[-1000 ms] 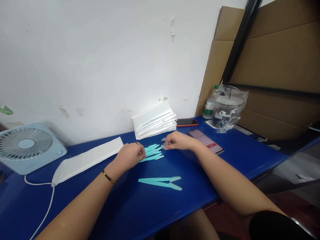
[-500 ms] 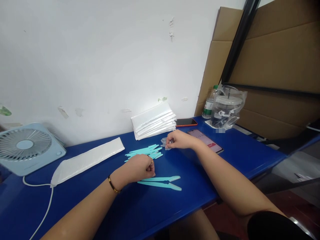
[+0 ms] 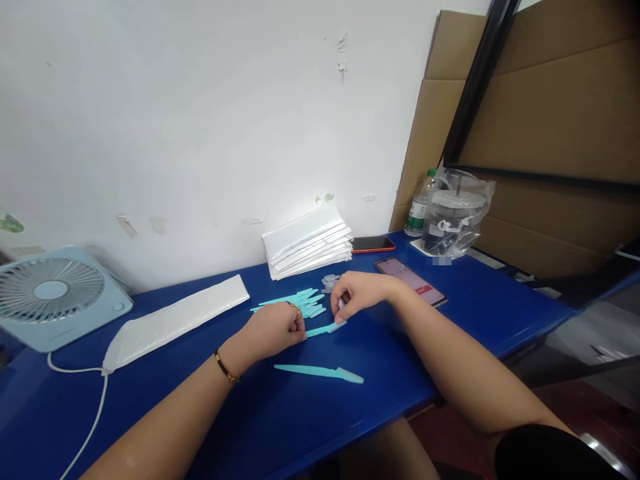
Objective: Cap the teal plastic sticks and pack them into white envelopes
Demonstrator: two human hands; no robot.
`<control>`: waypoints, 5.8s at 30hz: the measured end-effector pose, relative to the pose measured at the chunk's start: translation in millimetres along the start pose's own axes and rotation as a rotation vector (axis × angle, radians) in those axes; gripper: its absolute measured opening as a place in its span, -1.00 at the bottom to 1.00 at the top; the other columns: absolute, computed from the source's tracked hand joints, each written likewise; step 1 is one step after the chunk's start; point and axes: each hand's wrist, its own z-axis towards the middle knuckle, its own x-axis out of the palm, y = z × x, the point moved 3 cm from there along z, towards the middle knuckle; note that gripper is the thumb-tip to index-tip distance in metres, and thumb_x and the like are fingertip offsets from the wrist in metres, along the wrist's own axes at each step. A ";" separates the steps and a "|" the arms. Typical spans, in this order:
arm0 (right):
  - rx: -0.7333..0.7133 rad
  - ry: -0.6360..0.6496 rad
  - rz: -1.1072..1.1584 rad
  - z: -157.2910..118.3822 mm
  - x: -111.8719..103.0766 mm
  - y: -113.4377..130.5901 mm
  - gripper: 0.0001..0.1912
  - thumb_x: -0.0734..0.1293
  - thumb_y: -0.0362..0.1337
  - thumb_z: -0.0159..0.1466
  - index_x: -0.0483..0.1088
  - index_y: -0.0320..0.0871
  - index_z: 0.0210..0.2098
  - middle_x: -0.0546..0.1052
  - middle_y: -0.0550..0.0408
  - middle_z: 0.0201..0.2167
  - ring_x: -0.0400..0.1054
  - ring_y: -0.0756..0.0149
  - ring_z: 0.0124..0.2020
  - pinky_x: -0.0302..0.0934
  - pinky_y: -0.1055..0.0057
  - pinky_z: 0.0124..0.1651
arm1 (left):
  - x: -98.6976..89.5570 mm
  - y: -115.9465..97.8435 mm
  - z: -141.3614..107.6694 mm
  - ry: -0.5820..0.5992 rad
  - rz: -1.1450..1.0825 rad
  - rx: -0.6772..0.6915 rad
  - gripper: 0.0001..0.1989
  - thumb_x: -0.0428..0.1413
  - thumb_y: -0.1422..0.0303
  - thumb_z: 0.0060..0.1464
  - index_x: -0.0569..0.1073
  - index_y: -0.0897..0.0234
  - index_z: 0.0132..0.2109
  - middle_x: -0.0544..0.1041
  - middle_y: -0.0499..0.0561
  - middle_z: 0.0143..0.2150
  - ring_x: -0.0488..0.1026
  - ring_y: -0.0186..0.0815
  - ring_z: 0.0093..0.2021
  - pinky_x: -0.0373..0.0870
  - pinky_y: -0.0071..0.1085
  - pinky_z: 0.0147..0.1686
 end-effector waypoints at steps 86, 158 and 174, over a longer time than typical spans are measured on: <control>0.026 -0.754 0.116 41.7 7.4 -41.7 -0.80 0.36 -0.20 0.10 0.54 -0.15 -0.33 0.57 0.05 -0.36 0.43 0.28 -0.32 0.29 0.39 -0.24 | 33.8 29.3 -7.1 -0.270 0.001 0.040 -0.33 -0.18 -0.03 0.14 0.04 0.24 0.28 0.08 0.17 0.30 -0.02 -0.06 0.29 -0.06 -0.07 0.21; -0.387 -0.823 -0.438 7.4 1.7 10.7 -0.86 0.27 -0.29 0.23 0.49 -0.09 -0.33 0.49 0.08 -0.44 0.34 0.39 -0.40 0.16 0.44 -0.32 | -1.1 54.6 -14.0 -0.346 -0.487 -0.140 -0.47 -0.21 0.00 0.13 0.53 0.22 -0.37 0.47 -0.06 -0.40 0.34 -0.34 -0.43 0.21 -0.45 -0.41; -0.116 -0.426 -0.270 18.6 5.8 -14.1 -0.85 0.30 -0.36 0.17 0.52 -0.10 -0.34 0.49 0.09 -0.36 0.38 0.40 -0.39 0.20 0.49 -0.34 | 14.1 66.7 -5.4 -0.460 -0.303 -0.156 -0.77 -0.09 0.22 0.12 0.37 0.23 -0.33 0.45 -0.04 -0.37 0.36 -0.31 -0.37 0.24 -0.41 -0.36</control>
